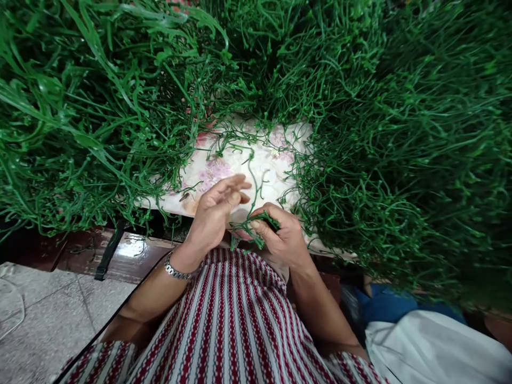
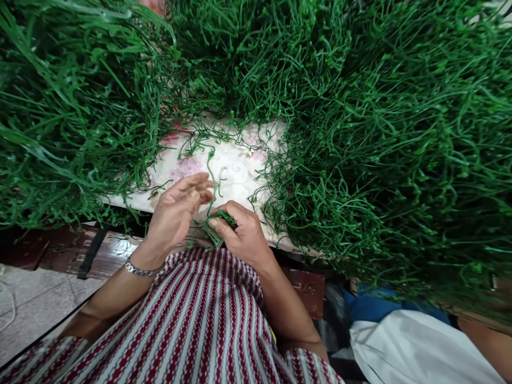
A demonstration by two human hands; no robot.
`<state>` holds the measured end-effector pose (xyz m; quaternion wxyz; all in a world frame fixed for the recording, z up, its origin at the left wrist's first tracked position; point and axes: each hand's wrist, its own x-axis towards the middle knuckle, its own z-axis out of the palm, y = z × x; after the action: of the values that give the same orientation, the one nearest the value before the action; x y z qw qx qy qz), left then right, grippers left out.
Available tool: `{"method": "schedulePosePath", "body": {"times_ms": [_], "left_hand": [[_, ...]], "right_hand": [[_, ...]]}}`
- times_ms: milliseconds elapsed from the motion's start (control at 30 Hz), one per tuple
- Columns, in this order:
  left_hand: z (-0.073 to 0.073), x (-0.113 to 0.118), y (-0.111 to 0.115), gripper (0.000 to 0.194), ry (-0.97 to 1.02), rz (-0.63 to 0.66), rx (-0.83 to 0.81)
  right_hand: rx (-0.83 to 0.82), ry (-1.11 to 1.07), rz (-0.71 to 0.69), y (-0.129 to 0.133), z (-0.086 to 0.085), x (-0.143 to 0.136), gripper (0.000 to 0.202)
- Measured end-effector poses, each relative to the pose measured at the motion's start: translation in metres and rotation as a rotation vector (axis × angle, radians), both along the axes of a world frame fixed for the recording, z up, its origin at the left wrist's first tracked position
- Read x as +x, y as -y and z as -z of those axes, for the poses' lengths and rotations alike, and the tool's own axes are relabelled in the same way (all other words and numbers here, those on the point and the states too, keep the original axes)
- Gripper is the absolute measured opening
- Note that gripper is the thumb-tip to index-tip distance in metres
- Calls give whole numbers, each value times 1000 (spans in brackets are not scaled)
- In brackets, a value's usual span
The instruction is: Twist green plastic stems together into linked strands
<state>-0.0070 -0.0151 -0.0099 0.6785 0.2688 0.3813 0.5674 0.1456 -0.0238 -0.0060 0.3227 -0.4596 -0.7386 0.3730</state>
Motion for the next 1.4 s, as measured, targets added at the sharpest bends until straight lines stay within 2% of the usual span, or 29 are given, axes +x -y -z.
{"method": "schedulePosePath", "body": {"times_ms": [100,233,300,500,633,700,800,900,1133,1233,1300,1400], "left_hand": [[9,-5,12,17,-113,124,10],[10,-8,21,14,-178,136,40],[7,-8,21,10,-250,151,63],[5,-4,20,5,-624,71,223],[9,1,24,18,-910,-27,456],[9,2,24,22,-984,-56,530],[7,0,23,22,-926,7,561],[5,-3,21,19,-805,89,526],[2,-7,20,14,-699,123,481],[5,-9,18,8,-503,269,375],[9,-11,18,13,-364,372,286],[14,-13,19,18,-299,420,219]], "right_hand": [[8,-48,15,-1,-1,1,10],[18,-58,75,-2,-2,-3,8],[-37,-81,69,-3,-4,-4,11],[-374,-303,12,-8,-6,-5,35],[-386,-324,101,-8,-2,-11,37],[-371,-304,138,-7,-1,-13,36],[-411,-315,84,-7,-5,-10,34],[-433,-258,-4,-10,-9,-1,30],[-367,-79,-139,-16,-14,14,20],[-346,-62,-205,-18,-15,16,18],[-314,-52,-258,-20,-16,17,17],[-244,-43,-296,-21,-17,19,17]]}}
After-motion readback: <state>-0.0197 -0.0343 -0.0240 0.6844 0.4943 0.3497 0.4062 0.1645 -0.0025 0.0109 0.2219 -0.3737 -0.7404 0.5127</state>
